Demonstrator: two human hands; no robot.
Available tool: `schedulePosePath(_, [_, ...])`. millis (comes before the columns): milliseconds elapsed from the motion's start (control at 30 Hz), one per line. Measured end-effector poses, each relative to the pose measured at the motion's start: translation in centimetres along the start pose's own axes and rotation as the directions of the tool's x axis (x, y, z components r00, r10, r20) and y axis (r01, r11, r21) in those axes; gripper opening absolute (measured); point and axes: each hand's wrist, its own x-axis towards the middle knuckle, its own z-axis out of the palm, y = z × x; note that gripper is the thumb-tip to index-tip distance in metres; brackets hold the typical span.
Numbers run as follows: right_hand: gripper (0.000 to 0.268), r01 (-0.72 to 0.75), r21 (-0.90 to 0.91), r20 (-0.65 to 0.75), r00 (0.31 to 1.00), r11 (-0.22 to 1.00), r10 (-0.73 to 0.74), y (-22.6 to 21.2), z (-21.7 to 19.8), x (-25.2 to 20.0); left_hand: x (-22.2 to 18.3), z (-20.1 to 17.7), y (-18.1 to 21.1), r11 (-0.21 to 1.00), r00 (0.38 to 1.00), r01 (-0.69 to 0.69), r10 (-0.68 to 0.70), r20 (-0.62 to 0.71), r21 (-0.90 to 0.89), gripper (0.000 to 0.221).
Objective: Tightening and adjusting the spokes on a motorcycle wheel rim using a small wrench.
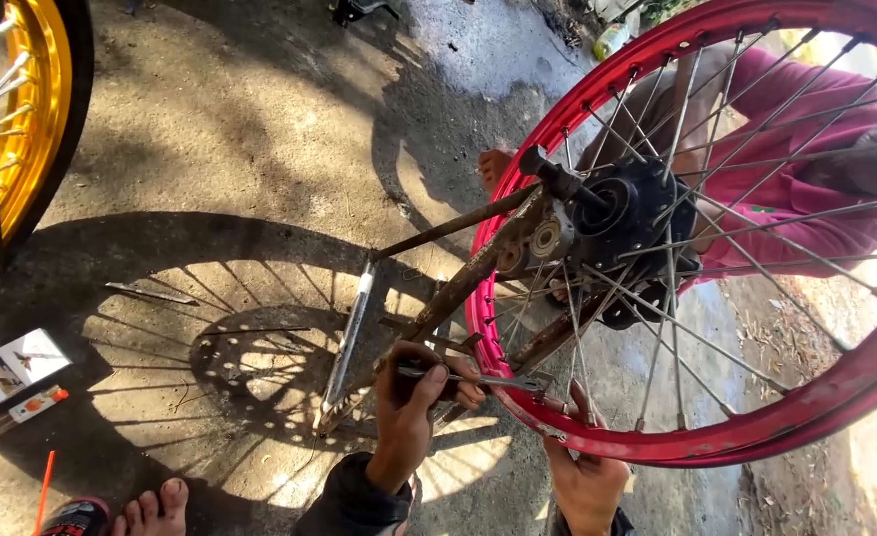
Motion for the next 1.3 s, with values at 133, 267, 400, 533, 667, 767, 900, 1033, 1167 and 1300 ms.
schedulePosePath(133, [0.068, 0.049, -0.049, 0.038, 0.998, 0.998, -0.048, 1.0, 0.0, 0.2, -0.5, 0.1, -0.2, 0.998, 1.000, 0.027, -0.027, 0.012, -0.057, 0.008])
schedulePosePath(267, [0.065, 0.064, -0.017, 0.085, 0.994, 0.998, -0.062, 3.2, 0.1, -0.1, -0.8, 2.1, 0.8, 0.994, 1.000, 0.011, -0.011, 0.006, 0.105, 0.012])
schedulePosePath(400, [0.062, 0.107, -0.055, 0.084, 0.991, 0.993, -0.102, 4.4, 0.2, -0.4, -1.2, 3.9, 1.7, 0.967, 0.996, -0.016, -0.008, 0.092, 0.256, 0.014])
schedulePosePath(533, [0.063, 0.142, -0.129, 0.037, 0.990, 0.981, -0.139, 4.1, 0.1, -0.2, -1.9, 5.7, 2.5, 0.951, 0.995, -0.020, -0.009, 0.095, 0.308, 0.012])
schedulePosePath(667, [0.056, 0.172, -0.048, 0.019, 0.985, 0.984, -0.171, 3.3, -0.1, -0.3, -2.0, 5.9, 2.8, 0.943, 0.993, 0.110, -0.117, 0.004, 0.313, 0.015])
schedulePosePath(767, [0.060, 0.120, -0.061, 0.009, 0.993, 0.991, -0.119, 2.4, 0.0, -0.4, -2.6, 7.2, 3.5, 0.893, 0.999, 0.033, -0.042, 0.010, 0.448, 0.015])
schedulePosePath(900, [0.057, 0.066, -0.194, -0.014, 0.997, 0.979, -0.070, 2.5, 0.3, -0.2, -2.3, 9.0, 4.7, 0.687, 0.998, -0.070, 0.050, 0.050, 0.723, 0.019])
schedulePosePath(1033, [0.060, 0.124, -0.289, 0.012, 0.992, 0.949, -0.126, 6.8, 0.6, -1.5, -1.1, 15.6, 5.7, 0.095, 0.354, 0.887, -0.769, -0.532, 0.452, 0.020])
schedulePosePath(1167, [0.061, 0.045, -0.309, -0.002, 0.999, 0.950, -0.048, 4.4, 1.3, -0.8, -3.2, 10.8, 2.9, 0.556, 0.960, -0.278, 0.174, 0.217, 0.783, 0.020])
schedulePosePath(1300, [0.066, 0.088, -0.159, -0.010, 0.996, 0.983, -0.091, 4.2, 1.2, -0.3, 0.3, 4.4, 4.4, 0.927, 0.961, 0.208, -0.134, -0.244, 0.310, 0.014])
